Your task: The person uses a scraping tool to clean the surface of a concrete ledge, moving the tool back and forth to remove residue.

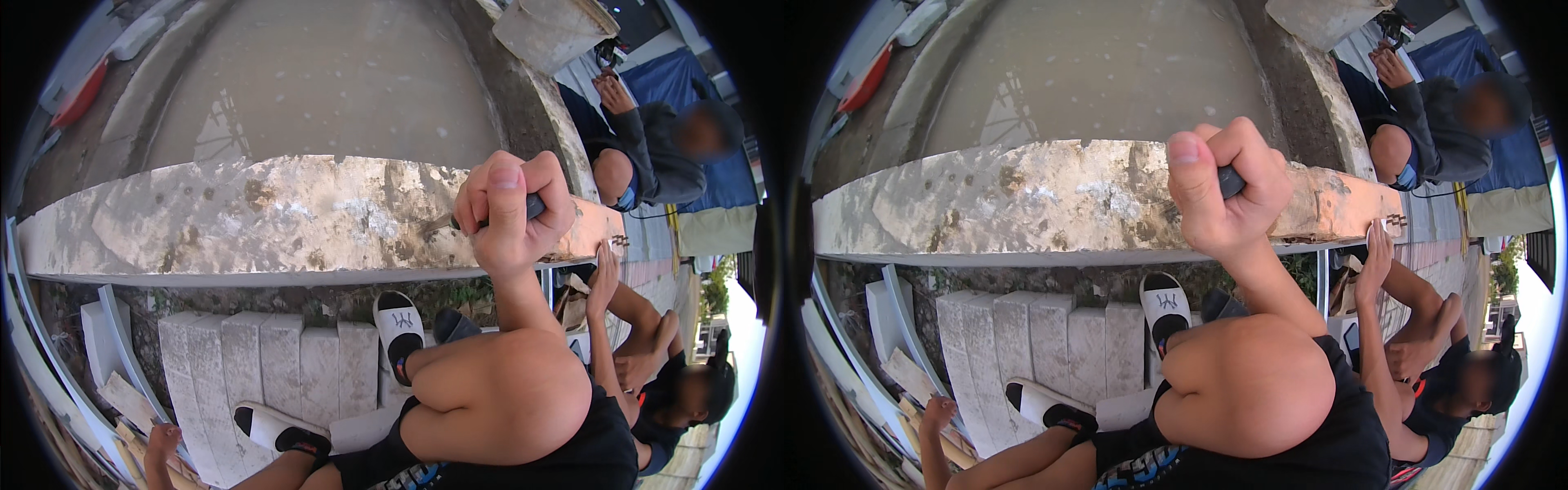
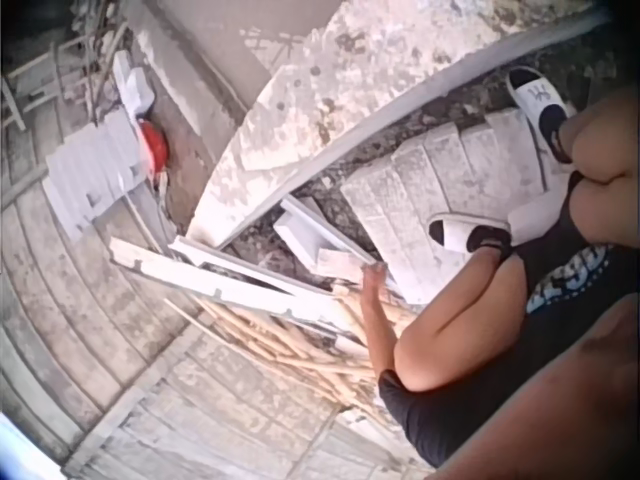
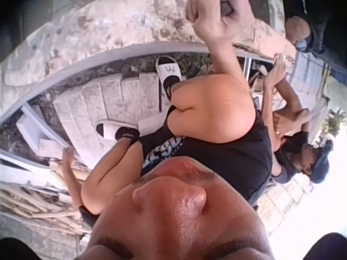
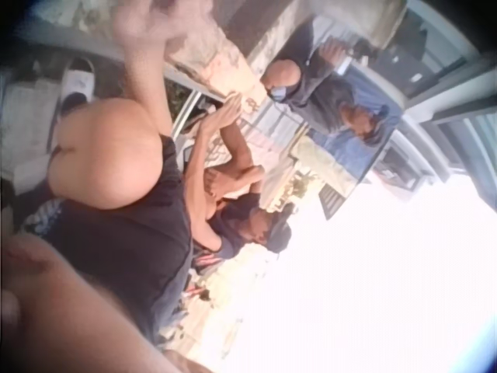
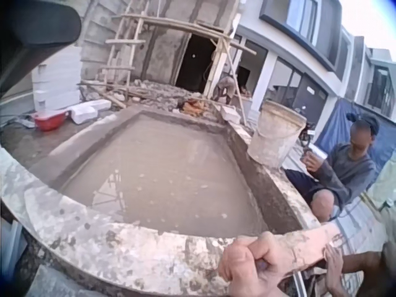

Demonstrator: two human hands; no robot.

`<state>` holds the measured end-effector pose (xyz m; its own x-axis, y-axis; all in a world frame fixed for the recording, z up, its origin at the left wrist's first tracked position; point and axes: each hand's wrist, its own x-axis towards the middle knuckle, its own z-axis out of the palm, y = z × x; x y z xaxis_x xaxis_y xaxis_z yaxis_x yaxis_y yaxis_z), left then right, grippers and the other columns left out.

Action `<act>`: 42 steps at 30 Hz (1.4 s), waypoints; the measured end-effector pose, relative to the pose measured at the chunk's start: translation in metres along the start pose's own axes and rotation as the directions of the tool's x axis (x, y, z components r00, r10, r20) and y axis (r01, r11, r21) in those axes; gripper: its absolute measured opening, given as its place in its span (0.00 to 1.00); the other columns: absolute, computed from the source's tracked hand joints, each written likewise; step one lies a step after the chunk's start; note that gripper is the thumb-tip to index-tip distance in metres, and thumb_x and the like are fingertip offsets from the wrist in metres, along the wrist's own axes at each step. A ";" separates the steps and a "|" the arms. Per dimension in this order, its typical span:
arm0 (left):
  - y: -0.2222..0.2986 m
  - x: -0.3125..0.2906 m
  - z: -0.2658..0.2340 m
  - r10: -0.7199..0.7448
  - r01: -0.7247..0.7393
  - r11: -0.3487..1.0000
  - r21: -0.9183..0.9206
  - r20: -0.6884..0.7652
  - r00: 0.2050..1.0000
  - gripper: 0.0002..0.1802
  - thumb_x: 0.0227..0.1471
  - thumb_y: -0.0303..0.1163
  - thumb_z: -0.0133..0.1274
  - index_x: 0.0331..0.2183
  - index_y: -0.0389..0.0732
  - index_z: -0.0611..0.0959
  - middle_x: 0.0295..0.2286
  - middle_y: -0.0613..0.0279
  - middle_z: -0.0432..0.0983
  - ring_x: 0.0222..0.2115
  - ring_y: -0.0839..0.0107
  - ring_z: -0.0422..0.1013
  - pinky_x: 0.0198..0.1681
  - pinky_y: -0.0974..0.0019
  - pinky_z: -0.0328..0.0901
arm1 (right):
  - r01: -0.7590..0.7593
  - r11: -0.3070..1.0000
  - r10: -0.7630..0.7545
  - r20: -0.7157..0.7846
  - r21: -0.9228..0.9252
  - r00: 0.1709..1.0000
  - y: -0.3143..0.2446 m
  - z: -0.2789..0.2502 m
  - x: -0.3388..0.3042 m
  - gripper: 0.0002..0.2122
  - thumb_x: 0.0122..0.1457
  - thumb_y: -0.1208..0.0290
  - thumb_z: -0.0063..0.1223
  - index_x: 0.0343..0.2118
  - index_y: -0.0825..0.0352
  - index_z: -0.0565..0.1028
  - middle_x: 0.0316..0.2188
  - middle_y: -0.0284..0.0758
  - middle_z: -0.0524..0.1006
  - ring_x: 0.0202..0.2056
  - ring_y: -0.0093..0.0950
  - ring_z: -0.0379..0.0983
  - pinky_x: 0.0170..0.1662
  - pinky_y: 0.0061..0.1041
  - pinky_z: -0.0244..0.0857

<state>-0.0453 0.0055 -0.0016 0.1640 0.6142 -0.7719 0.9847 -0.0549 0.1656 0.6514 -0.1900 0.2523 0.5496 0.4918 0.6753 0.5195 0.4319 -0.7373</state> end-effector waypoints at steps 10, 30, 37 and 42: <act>0.010 -0.002 -0.003 -0.030 0.029 0.997 -0.076 -0.015 0.999 0.13 0.52 0.32 0.53 0.32 0.35 0.87 0.25 0.50 0.82 0.26 0.61 0.79 0.35 0.60 0.72 | -0.126 0.991 0.137 -0.352 0.055 0.926 0.013 -0.014 0.024 0.15 0.70 0.69 0.47 0.26 0.64 0.60 0.14 0.32 0.64 0.11 0.18 0.56 0.13 0.18 0.52; -0.012 -0.001 0.003 0.014 -0.013 0.998 0.054 -0.027 1.000 0.12 0.50 0.33 0.53 0.27 0.36 0.86 0.23 0.53 0.81 0.26 0.61 0.79 0.34 0.60 0.71 | 0.387 0.891 -0.327 0.256 -0.237 0.910 -0.004 0.022 0.001 0.16 0.64 0.80 0.54 0.21 0.65 0.61 0.12 0.27 0.69 0.12 0.13 0.59 0.16 0.16 0.48; 0.021 -0.008 -0.001 -0.022 0.019 0.999 -0.041 -0.057 0.998 0.13 0.51 0.32 0.52 0.27 0.34 0.86 0.21 0.55 0.81 0.25 0.64 0.78 0.33 0.61 0.71 | -0.150 0.978 0.183 -0.257 0.143 0.949 0.015 -0.017 0.034 0.15 0.68 0.72 0.49 0.24 0.63 0.60 0.13 0.30 0.64 0.12 0.17 0.60 0.13 0.18 0.52; 0.001 -0.002 0.006 -0.002 0.003 1.000 0.023 -0.035 0.999 0.12 0.51 0.32 0.52 0.28 0.34 0.86 0.21 0.55 0.81 0.25 0.65 0.78 0.33 0.61 0.71 | 0.234 0.942 -0.229 0.050 -0.242 0.972 -0.003 0.020 0.007 0.17 0.65 0.72 0.56 0.21 0.64 0.62 0.10 0.26 0.67 0.12 0.13 0.62 0.15 0.16 0.50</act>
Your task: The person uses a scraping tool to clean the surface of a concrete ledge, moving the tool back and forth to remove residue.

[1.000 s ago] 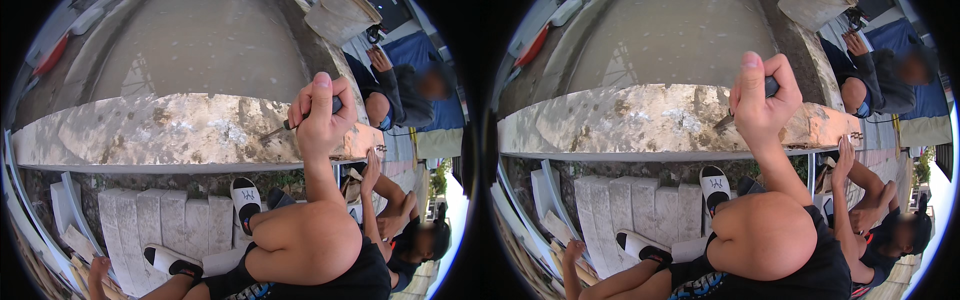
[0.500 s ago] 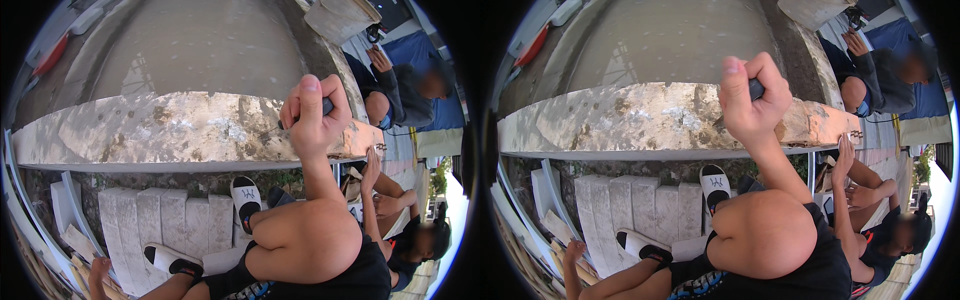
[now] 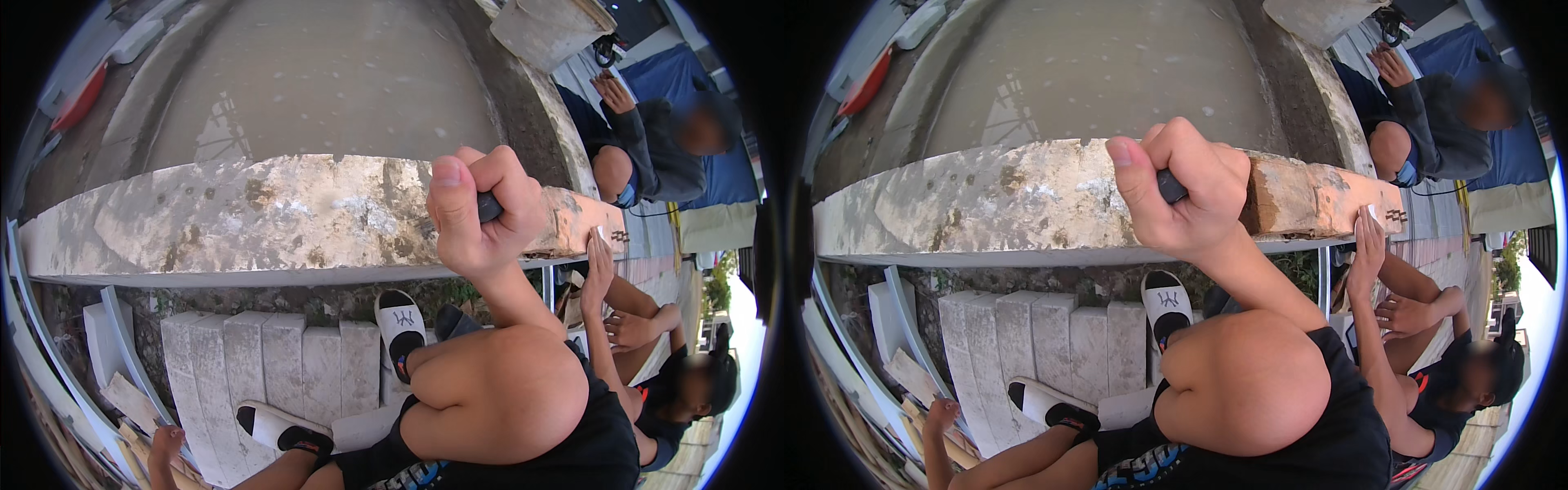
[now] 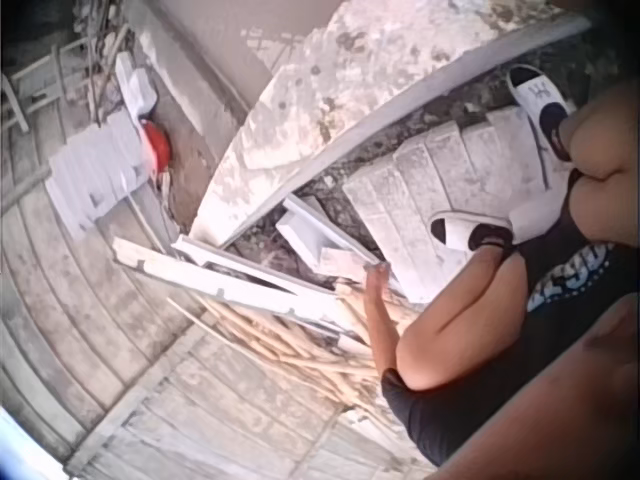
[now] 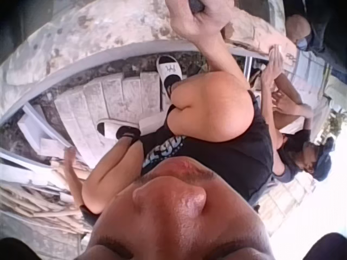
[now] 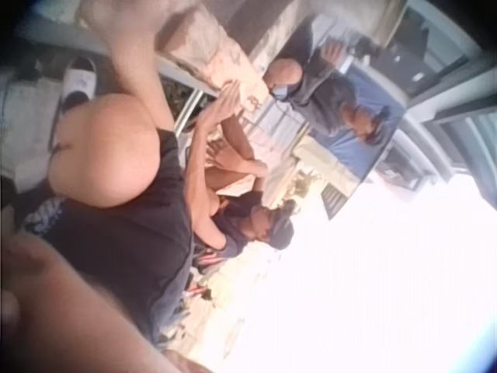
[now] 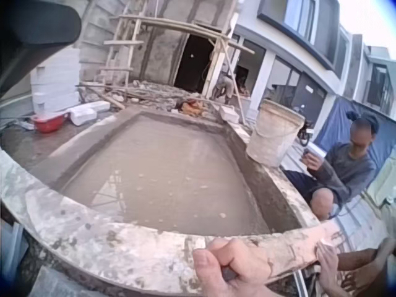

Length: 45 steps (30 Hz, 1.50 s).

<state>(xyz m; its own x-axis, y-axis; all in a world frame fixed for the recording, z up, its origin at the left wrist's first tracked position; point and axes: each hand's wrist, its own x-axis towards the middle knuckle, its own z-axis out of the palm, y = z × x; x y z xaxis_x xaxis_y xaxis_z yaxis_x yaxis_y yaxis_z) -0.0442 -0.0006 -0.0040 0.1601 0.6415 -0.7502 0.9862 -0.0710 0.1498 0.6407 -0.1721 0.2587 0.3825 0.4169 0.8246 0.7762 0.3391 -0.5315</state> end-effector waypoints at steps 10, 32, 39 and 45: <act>0.010 -0.004 -0.004 -0.003 0.003 0.999 -0.046 0.008 1.000 0.12 0.51 0.33 0.53 0.30 0.35 0.87 0.23 0.53 0.82 0.28 0.62 0.80 0.35 0.61 0.72 | -0.371 0.878 0.432 -0.166 0.301 0.887 0.021 -0.019 0.007 0.16 0.69 0.69 0.49 0.24 0.63 0.59 0.15 0.30 0.63 0.11 0.17 0.56 0.12 0.19 0.50; 0.044 -0.013 -0.012 0.047 -0.048 0.998 -0.028 -0.037 0.998 0.13 0.53 0.33 0.52 0.30 0.34 0.86 0.24 0.53 0.82 0.28 0.62 0.79 0.36 0.61 0.71 | -0.377 0.872 0.456 -0.237 0.313 0.858 0.034 -0.030 0.017 0.15 0.69 0.70 0.48 0.24 0.64 0.60 0.14 0.30 0.64 0.11 0.16 0.56 0.13 0.18 0.50; -0.009 -0.004 -0.003 -0.018 0.017 0.998 0.068 0.016 1.000 0.12 0.53 0.32 0.52 0.29 0.37 0.87 0.24 0.53 0.82 0.29 0.59 0.79 0.37 0.59 0.71 | 0.032 0.999 -0.028 0.132 -0.022 0.991 -0.002 0.005 -0.002 0.15 0.67 0.75 0.49 0.23 0.64 0.59 0.12 0.29 0.63 0.12 0.15 0.58 0.13 0.18 0.50; 0.052 -0.006 -0.001 0.035 -0.035 0.998 -0.061 -0.001 0.999 0.12 0.52 0.33 0.52 0.28 0.37 0.87 0.25 0.51 0.82 0.30 0.58 0.79 0.37 0.58 0.71 | -0.357 0.880 0.423 -0.172 0.314 0.890 0.026 -0.029 0.019 0.15 0.67 0.74 0.49 0.23 0.64 0.59 0.12 0.29 0.63 0.12 0.16 0.60 0.13 0.19 0.52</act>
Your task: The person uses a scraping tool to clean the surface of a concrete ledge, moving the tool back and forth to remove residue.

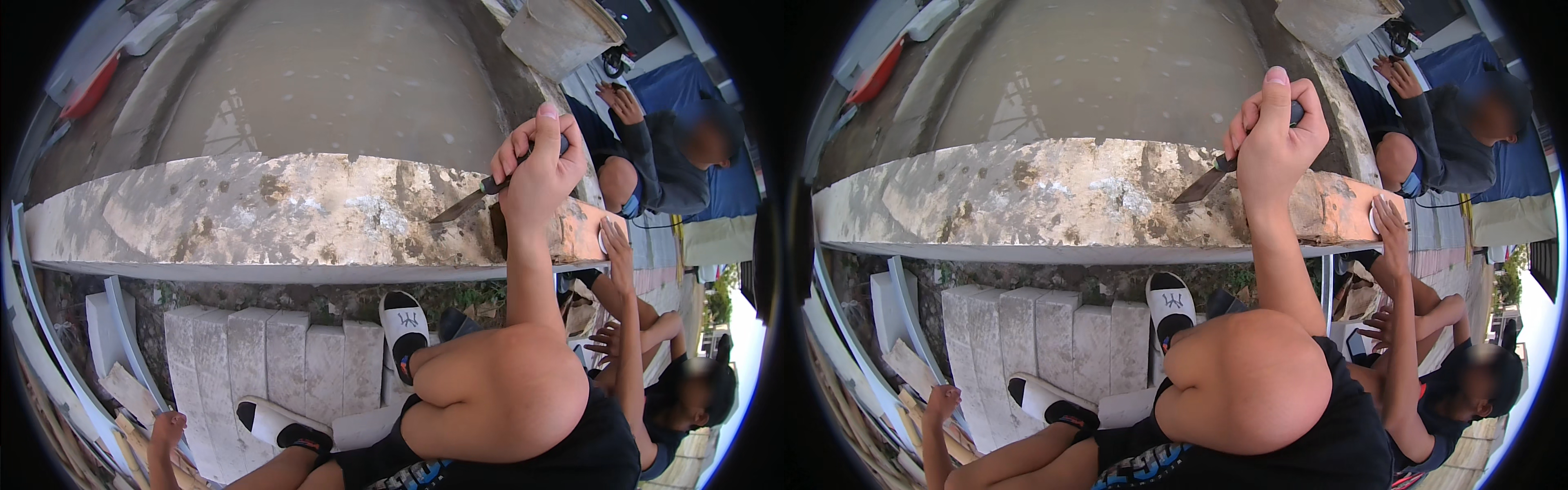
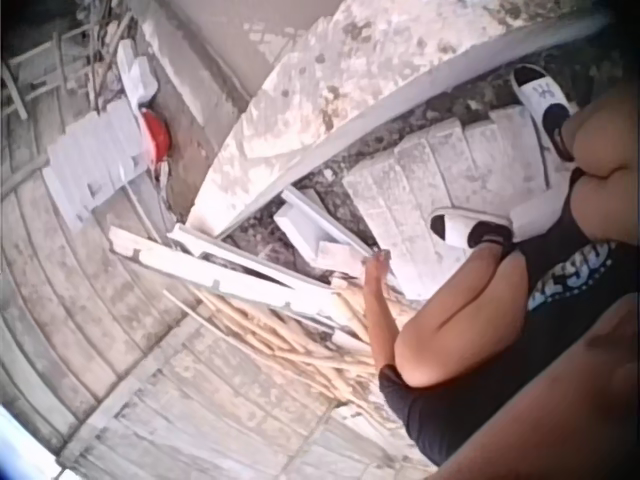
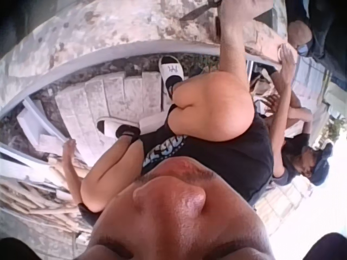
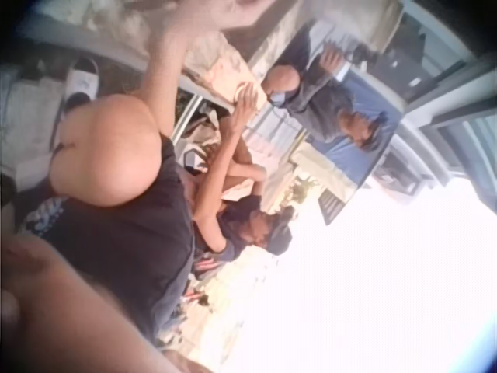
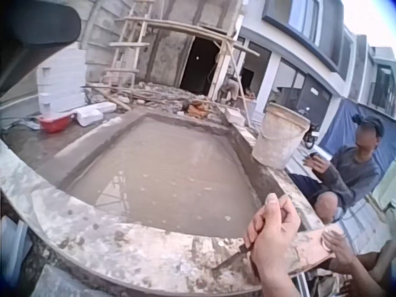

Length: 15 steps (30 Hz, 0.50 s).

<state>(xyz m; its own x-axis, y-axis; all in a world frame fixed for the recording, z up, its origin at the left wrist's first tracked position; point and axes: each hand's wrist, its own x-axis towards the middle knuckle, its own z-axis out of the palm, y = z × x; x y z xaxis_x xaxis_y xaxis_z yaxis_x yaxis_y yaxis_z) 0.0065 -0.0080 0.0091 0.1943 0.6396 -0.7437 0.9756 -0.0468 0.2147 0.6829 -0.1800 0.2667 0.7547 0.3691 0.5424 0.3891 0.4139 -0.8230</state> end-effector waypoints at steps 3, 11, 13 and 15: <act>-0.024 -0.004 0.001 -0.042 0.042 0.999 -0.033 0.000 0.999 0.12 0.51 0.33 0.53 0.28 0.36 0.86 0.25 0.49 0.81 0.30 0.57 0.79 0.37 0.59 0.71 | -0.037 0.999 0.038 -0.079 0.015 0.996 0.007 0.003 0.000 0.15 0.68 0.73 0.48 0.24 0.64 0.60 0.13 0.30 0.64 0.11 0.17 0.59 0.13 0.19 0.52; -0.013 -0.001 0.002 0.067 -0.070 0.990 0.123 0.028 0.997 0.10 0.52 0.31 0.53 0.28 0.35 0.86 0.24 0.52 0.82 0.29 0.59 0.79 0.37 0.59 0.71 | 0.232 0.964 -0.209 0.168 -0.131 0.963 0.001 0.017 -0.028 0.17 0.67 0.74 0.52 0.21 0.65 0.61 0.11 0.26 0.66 0.13 0.13 0.60 0.15 0.16 0.50; -0.005 -0.003 0.000 -0.005 0.006 0.996 -0.086 0.015 1.000 0.11 0.50 0.32 0.54 0.26 0.35 0.86 0.24 0.49 0.81 0.30 0.57 0.79 0.37 0.58 0.71 | 0.058 0.998 -0.058 0.038 0.008 0.998 0.000 0.013 -0.012 0.17 0.68 0.72 0.51 0.22 0.64 0.61 0.10 0.26 0.63 0.12 0.13 0.58 0.13 0.17 0.50; -0.006 -0.004 -0.001 -0.019 0.020 0.998 -0.057 0.012 1.000 0.11 0.50 0.32 0.54 0.26 0.35 0.86 0.24 0.48 0.81 0.30 0.56 0.79 0.37 0.58 0.71 | -0.004 0.999 0.002 -0.044 -0.039 0.999 -0.003 0.012 -0.005 0.16 0.69 0.68 0.48 0.24 0.63 0.59 0.15 0.30 0.63 0.11 0.17 0.57 0.13 0.19 0.52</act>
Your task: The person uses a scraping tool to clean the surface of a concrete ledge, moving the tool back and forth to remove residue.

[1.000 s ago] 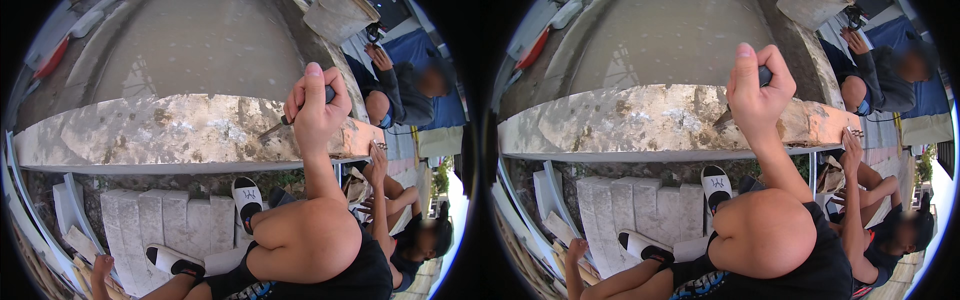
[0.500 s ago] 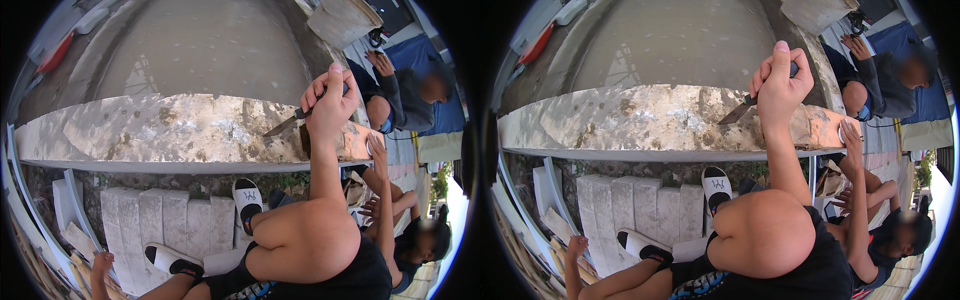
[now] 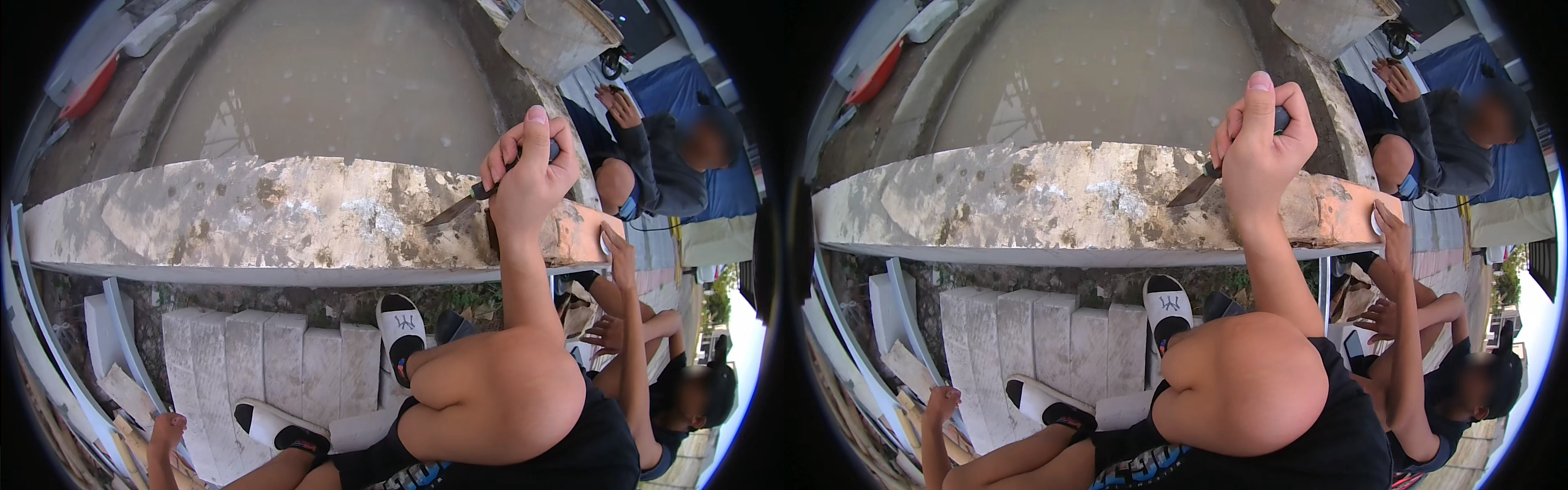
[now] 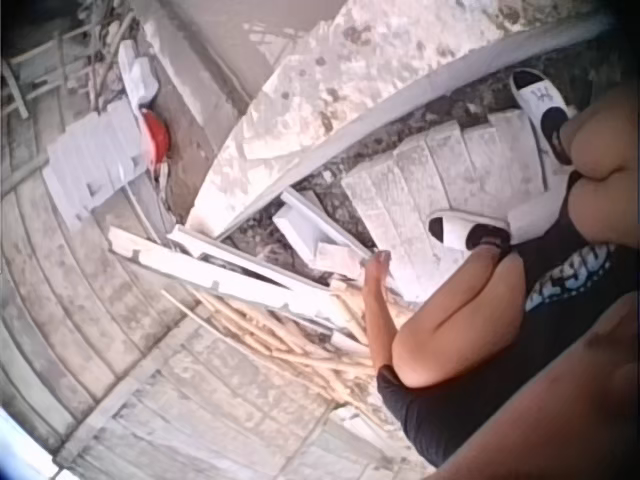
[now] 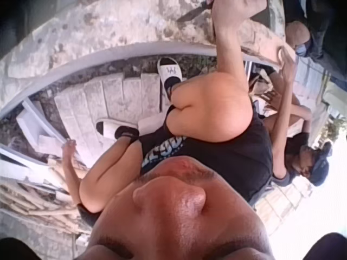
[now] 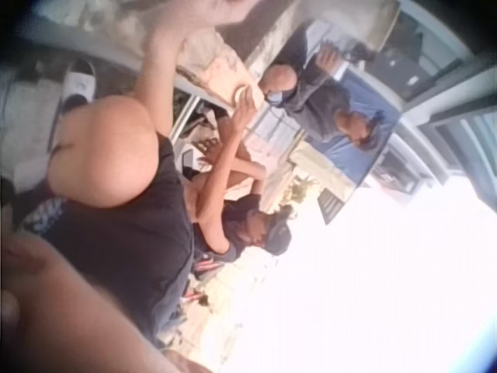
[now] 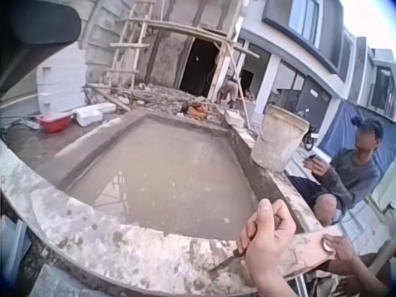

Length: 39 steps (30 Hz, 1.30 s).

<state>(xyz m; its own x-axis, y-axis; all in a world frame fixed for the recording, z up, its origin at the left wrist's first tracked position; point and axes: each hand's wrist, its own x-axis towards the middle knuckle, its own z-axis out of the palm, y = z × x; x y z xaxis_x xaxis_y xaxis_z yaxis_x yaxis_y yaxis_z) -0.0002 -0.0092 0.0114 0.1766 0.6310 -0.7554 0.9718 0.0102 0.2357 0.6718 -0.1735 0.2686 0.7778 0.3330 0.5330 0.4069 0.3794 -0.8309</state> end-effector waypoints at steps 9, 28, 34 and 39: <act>-0.012 0.014 0.002 0.097 -0.098 0.980 0.176 0.017 0.995 0.13 0.52 0.34 0.53 0.29 0.36 0.87 0.26 0.48 0.82 0.30 0.55 0.79 0.38 0.58 0.71 | 0.225 0.971 -0.205 0.210 -0.076 0.956 0.009 -0.004 -0.007 0.16 0.68 0.72 0.50 0.23 0.63 0.60 0.12 0.28 0.62 0.11 0.16 0.58 0.13 0.19 0.50; -0.001 0.013 0.007 0.040 -0.045 0.992 0.114 0.045 0.998 0.13 0.52 0.36 0.55 0.34 0.38 0.88 0.31 0.48 0.83 0.36 0.53 0.80 0.42 0.56 0.72 | 0.213 0.975 -0.195 0.209 -0.066 0.958 0.005 0.005 -0.028 0.17 0.63 0.77 0.55 0.20 0.65 0.61 0.11 0.28 0.67 0.13 0.12 0.58 0.16 0.17 0.47; 0.016 0.009 0.011 0.122 -0.133 0.960 0.247 0.061 0.991 0.13 0.52 0.35 0.55 0.34 0.38 0.88 0.30 0.49 0.83 0.36 0.54 0.80 0.42 0.58 0.72 | 0.154 0.985 -0.136 0.202 -0.074 0.970 0.010 -0.003 -0.008 0.15 0.69 0.71 0.48 0.25 0.64 0.60 0.14 0.30 0.64 0.11 0.15 0.57 0.13 0.17 0.50; 0.001 0.008 0.007 0.043 -0.046 0.995 0.091 0.034 0.999 0.12 0.52 0.35 0.55 0.33 0.39 0.88 0.30 0.48 0.83 0.36 0.52 0.79 0.42 0.58 0.72 | 0.156 0.986 -0.145 0.169 -0.058 0.975 0.004 -0.003 -0.019 0.15 0.68 0.72 0.50 0.23 0.64 0.60 0.14 0.30 0.64 0.12 0.17 0.58 0.13 0.19 0.51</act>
<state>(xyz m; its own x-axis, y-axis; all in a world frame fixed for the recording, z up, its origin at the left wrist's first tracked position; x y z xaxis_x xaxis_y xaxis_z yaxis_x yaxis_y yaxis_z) 0.0036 -0.0098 0.0017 0.2232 0.6040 -0.7651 0.9729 -0.0893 0.2133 0.6597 -0.1810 0.2549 0.6188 0.4154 0.6667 0.5503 0.3763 -0.7453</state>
